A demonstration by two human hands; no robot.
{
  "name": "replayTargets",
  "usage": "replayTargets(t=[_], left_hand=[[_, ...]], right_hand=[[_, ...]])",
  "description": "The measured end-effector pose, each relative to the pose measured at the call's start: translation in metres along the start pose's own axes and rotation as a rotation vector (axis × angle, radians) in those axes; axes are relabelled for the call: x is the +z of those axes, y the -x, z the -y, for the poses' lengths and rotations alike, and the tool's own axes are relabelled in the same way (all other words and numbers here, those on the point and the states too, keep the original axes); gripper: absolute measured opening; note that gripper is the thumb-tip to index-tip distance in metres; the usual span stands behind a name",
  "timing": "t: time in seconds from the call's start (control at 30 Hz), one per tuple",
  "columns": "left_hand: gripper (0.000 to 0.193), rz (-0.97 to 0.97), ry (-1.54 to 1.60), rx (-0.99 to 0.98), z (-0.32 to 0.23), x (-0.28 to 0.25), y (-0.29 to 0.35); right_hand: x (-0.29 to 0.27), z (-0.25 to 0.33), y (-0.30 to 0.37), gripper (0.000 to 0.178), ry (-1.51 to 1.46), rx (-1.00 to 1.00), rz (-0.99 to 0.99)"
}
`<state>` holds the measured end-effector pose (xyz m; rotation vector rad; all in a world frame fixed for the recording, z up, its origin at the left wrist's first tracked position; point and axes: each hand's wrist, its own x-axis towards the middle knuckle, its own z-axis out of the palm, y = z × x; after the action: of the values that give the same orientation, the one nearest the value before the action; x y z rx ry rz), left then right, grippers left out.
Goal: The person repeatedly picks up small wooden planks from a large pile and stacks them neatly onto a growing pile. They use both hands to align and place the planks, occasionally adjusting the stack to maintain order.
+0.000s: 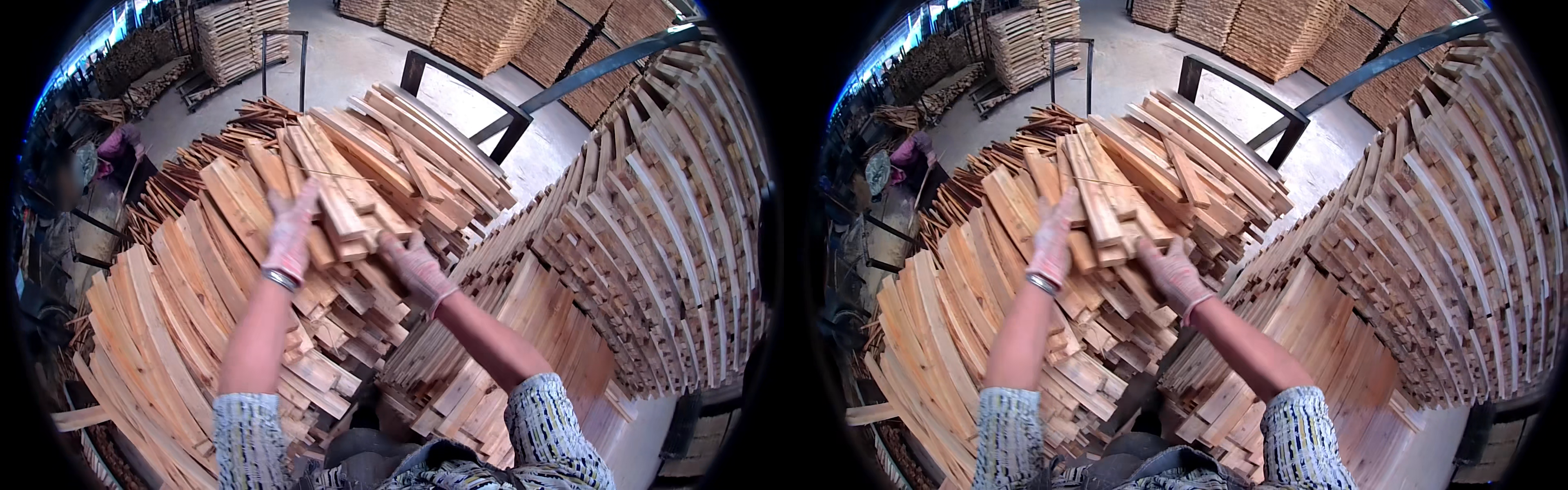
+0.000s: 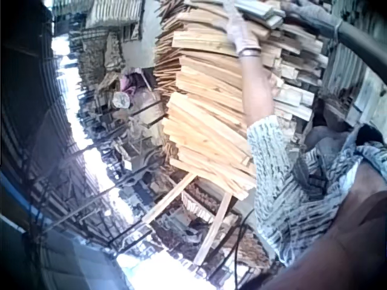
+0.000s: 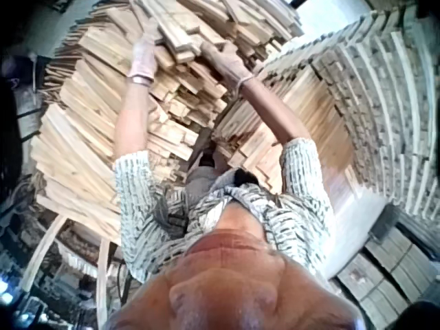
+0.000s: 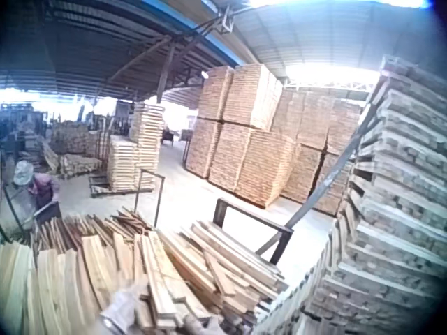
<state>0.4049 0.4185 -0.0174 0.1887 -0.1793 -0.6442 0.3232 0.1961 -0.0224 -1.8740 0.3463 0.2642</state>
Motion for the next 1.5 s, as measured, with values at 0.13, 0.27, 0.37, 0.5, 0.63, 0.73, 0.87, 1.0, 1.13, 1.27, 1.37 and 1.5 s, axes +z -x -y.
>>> replayTargets(t=[0.13,0.27,0.37,0.5,0.63,0.73,0.87,1.0,1.13,1.27,1.37,1.5], left_hand=[[0.129,-1.027,-1.356,0.194,0.004,0.001,-0.015],[0.137,-1.278,-1.758,0.132,0.041,-0.002,-0.041],[0.113,-1.224,-1.938,-0.019,0.054,-0.003,-0.056],[0.103,-1.218,-1.939,0.072,0.059,-0.009,-0.060],[0.102,-1.211,-1.952,0.105,0.059,-0.011,-0.057],[0.101,-1.150,-1.857,0.235,0.063,-0.002,-0.047],[0.101,-1.038,-1.583,0.332,0.104,0.025,-0.009],[0.105,-0.686,-0.855,0.571,0.174,0.044,0.059],[0.092,-0.932,-0.549,0.608,0.213,0.040,0.086],[0.082,-0.858,-0.452,0.325,0.217,0.031,0.078],[0.061,-0.817,-0.445,0.333,0.218,0.033,0.077],[0.069,-0.792,-0.211,0.313,0.220,0.033,0.077]], right_hand=[[-0.003,0.021,0.005,0.093,0.102,0.000,0.094],[-0.021,0.002,-0.036,0.074,-0.232,0.092,0.159],[-0.014,-0.022,-0.057,0.067,-0.001,0.024,-0.099],[-0.012,-0.035,-0.062,0.064,-0.136,0.068,-0.092],[-0.013,-0.030,-0.055,0.063,-0.124,0.037,-0.113],[-0.015,-0.028,-0.037,0.065,-0.080,-0.015,-0.112],[-0.051,-0.022,0.035,0.070,-0.005,0.095,0.096],[-0.112,-0.006,0.148,0.073,-0.085,0.155,0.098],[-0.115,-0.015,0.230,0.074,-0.223,0.390,-0.029],[-0.121,-0.043,0.229,0.085,0.116,0.253,-0.064],[-0.150,-0.050,0.216,0.084,0.212,0.265,0.245],[-0.176,-0.051,0.183,0.075,0.280,0.425,0.592]])
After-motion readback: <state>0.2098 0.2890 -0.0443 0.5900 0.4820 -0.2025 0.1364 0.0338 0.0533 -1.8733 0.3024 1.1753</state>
